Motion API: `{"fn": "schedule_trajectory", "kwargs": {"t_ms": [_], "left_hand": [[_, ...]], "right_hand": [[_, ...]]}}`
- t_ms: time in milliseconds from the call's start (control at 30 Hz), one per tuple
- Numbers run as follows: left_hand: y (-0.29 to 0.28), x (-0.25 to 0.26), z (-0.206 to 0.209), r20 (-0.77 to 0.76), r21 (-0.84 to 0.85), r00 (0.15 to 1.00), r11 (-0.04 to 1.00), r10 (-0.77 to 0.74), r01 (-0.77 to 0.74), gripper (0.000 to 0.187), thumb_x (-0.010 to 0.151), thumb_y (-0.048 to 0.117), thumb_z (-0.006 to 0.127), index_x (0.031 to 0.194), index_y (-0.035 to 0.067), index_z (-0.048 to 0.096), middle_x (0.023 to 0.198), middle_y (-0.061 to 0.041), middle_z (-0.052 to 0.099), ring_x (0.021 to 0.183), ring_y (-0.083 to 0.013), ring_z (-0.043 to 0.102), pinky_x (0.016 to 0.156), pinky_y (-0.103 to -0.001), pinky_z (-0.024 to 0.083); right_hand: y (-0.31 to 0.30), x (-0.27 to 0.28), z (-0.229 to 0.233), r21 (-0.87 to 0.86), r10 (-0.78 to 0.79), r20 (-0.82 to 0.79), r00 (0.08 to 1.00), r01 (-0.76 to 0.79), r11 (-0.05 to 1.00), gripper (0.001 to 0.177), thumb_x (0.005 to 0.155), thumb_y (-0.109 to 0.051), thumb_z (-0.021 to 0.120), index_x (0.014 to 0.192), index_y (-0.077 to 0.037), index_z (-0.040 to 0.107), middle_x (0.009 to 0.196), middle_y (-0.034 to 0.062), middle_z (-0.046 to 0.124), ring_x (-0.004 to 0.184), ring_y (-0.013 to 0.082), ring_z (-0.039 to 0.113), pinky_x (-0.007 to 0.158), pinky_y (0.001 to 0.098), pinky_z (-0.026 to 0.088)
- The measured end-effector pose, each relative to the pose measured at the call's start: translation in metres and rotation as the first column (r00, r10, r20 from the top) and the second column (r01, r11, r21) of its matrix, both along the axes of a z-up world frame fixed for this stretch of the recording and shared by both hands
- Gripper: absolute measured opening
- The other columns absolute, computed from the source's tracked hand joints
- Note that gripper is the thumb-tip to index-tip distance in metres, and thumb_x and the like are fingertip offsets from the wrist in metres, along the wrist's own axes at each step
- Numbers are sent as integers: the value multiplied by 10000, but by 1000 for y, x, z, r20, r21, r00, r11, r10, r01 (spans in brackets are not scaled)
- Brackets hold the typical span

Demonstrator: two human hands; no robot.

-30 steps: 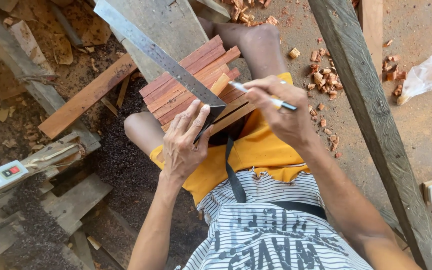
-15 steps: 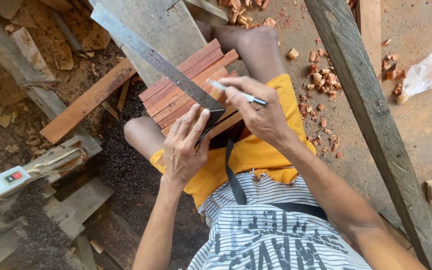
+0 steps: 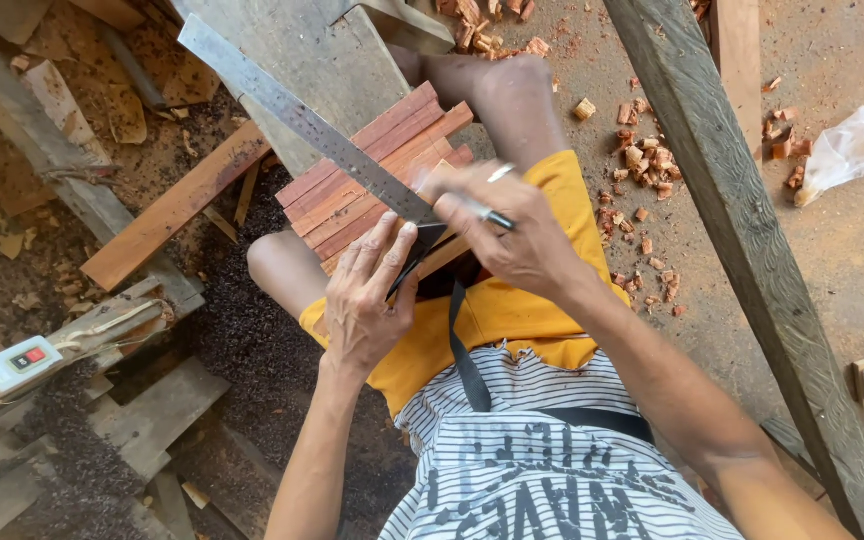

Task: The recorder is using a square ruler and a pen to mark lines on a stack of small wooden blocks for a woodworking project.

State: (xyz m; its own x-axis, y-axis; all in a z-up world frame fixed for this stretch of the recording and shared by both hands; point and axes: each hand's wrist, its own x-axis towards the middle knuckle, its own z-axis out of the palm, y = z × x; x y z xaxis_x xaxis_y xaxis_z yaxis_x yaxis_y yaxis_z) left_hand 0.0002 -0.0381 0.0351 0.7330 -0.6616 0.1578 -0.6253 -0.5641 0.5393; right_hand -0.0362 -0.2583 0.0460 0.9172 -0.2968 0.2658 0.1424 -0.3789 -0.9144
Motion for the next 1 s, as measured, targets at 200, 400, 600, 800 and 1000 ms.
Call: {"fn": "schedule_trajectory", "kwargs": {"t_ms": [200, 400, 600, 800, 1000], "left_hand": [[2, -1, -1, -3, 25, 1000, 1000, -8, 8, 547, 895, 95, 770, 1417, 70, 611, 1430, -175, 607, 1239, -362, 634, 1038, -446, 521], [-1, 1, 1, 8, 18, 1000, 1000, -1, 0, 510, 919, 112, 768, 1406, 82, 619, 1421, -163, 616, 1225, -358, 643, 1017, -443, 536], [-1, 2, 2, 38, 10, 999, 1000, -17, 17, 503, 928, 139, 775, 1402, 74, 619, 1416, -166, 618, 1218, -356, 646, 1011, -442, 537], [0, 0, 0, 23, 14, 1000, 1000, -13, 12, 508, 922, 125, 773, 1401, 66, 614, 1425, -170, 610, 1229, -356, 636, 1015, -446, 532], [1, -1, -1, 29, 18, 999, 1000, -23, 23, 562, 883, 90, 763, 1420, 76, 598, 1445, -167, 592, 1257, -361, 625, 1049, -458, 518]], "right_hand": [[-6, -2, 2, 157, 51, -378, 924, 10, 987, 252, 1047, -104, 627, 1261, -40, 742, 910, 109, 752, 747, 181, 606, 656, 305, 465], [-15, -7, 1, 125, 63, -53, 997, -56, 991, 217, 1117, -95, 591, 1295, 8, 662, 1121, 88, 741, 1016, 148, 703, 892, 270, 555], [-12, -10, -4, 83, 61, -118, 991, -52, 995, 202, 1060, -84, 650, 1227, 14, 705, 1042, 107, 741, 907, 167, 698, 815, 284, 531], [-11, -9, -5, 95, 82, -68, 994, -75, 993, 208, 1067, -60, 639, 1255, 14, 688, 1110, 117, 738, 987, 188, 717, 870, 290, 549], [-10, -6, -4, 63, 153, -24, 988, -151, 987, 217, 1060, -52, 649, 1270, -5, 678, 1175, 130, 744, 1077, 222, 718, 940, 328, 559]]}}
